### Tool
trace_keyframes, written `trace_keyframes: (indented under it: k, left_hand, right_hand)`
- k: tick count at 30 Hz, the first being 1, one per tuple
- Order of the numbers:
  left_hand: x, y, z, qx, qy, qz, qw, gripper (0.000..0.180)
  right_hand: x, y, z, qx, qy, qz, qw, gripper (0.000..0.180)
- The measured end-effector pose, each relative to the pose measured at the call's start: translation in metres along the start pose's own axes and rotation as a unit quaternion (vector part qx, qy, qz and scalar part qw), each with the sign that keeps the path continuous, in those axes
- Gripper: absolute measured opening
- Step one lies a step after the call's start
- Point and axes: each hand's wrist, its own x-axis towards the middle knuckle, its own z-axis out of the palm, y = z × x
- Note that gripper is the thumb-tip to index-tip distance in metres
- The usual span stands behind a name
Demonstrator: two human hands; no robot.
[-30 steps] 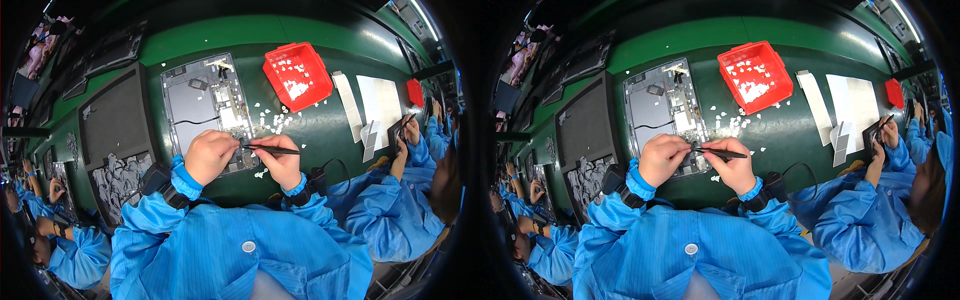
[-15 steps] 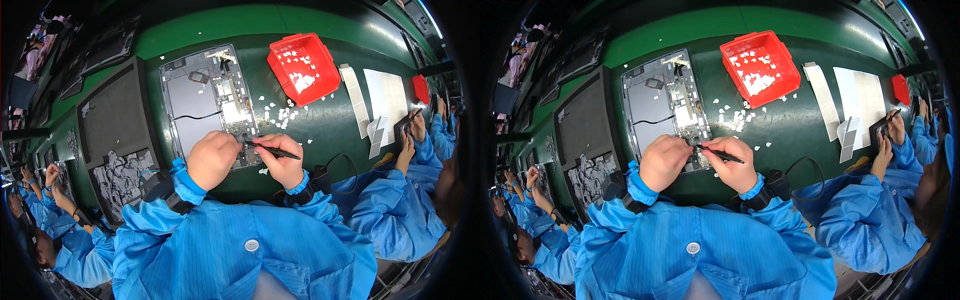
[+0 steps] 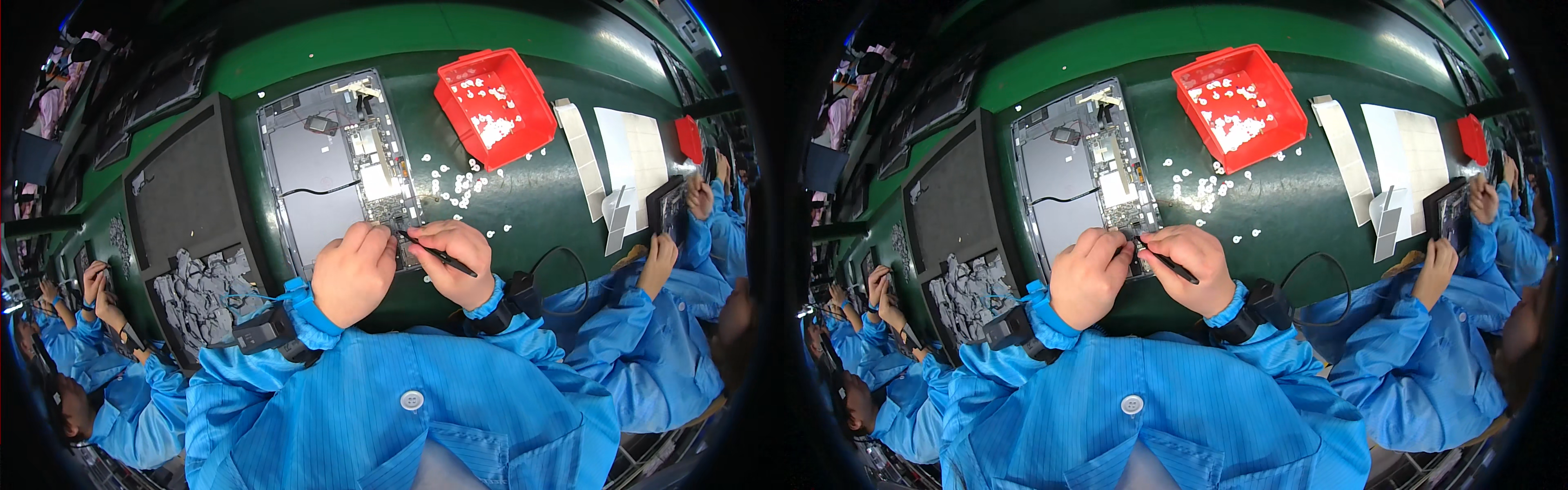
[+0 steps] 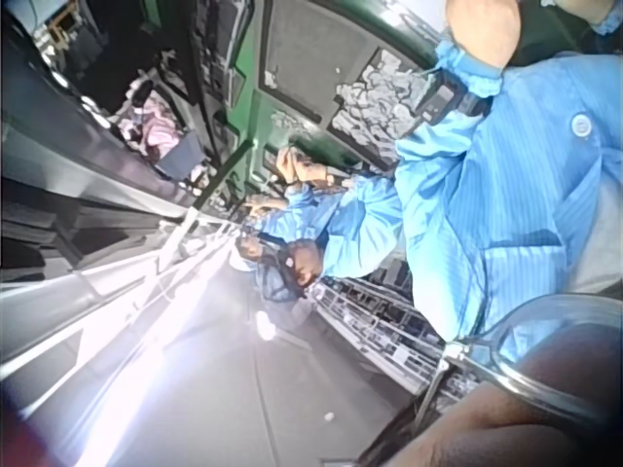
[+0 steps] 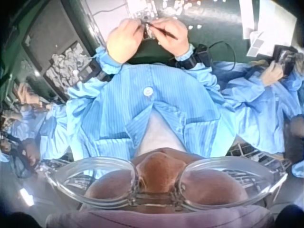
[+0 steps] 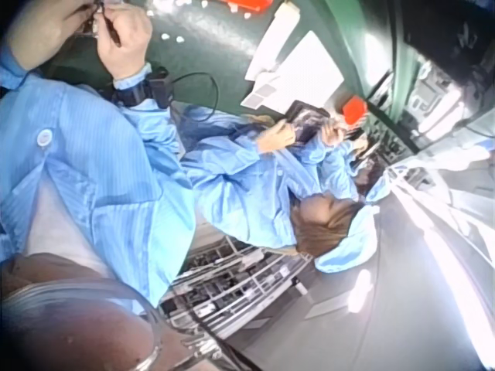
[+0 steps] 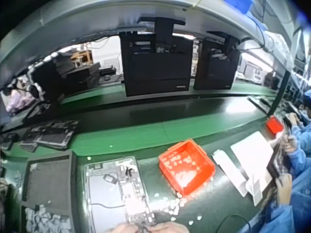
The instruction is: The person assembles internal circuitry into a laptop chassis by hand, securing the components with screws using a screwdriver and tweezers.
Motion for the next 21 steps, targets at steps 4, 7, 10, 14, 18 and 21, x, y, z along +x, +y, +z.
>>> trace_keyframes:
  k: [4,7,10,14,18,21]
  left_hand:
    - [0.000,-0.007,-0.004,-0.031,0.019,0.015,0.999,0.019]
    - [0.003,-0.009,0.002,-0.033,0.036,0.022,0.999,0.021]
    - [0.007,-0.005,0.006,-0.016,0.009,0.033,0.999,0.023]
    - [0.002,-0.008,-0.001,0.017,-0.001,0.050,0.999,0.025]
    - [0.004,-0.015,-0.002,-0.010,-0.013,0.044,0.999,0.028]
    - [0.006,-0.015,-0.003,-0.017,-0.009,0.047,0.999,0.029]
  right_hand:
    - [0.000,0.000,-0.001,-0.006,-0.004,-0.024,1.000,0.016]
    - [-0.001,0.000,-0.002,-0.004,-0.009,-0.012,1.000,0.016]
    - [-0.001,0.001,-0.010,0.038,0.026,0.007,0.999,0.016]
    - [0.000,-0.006,-0.025,0.042,0.032,0.101,0.993,0.008]
    - [0.001,-0.018,-0.019,-0.161,-0.089,0.084,0.979,0.013]
    - [0.000,-0.017,-0.012,-0.206,-0.112,0.070,0.970,0.018]
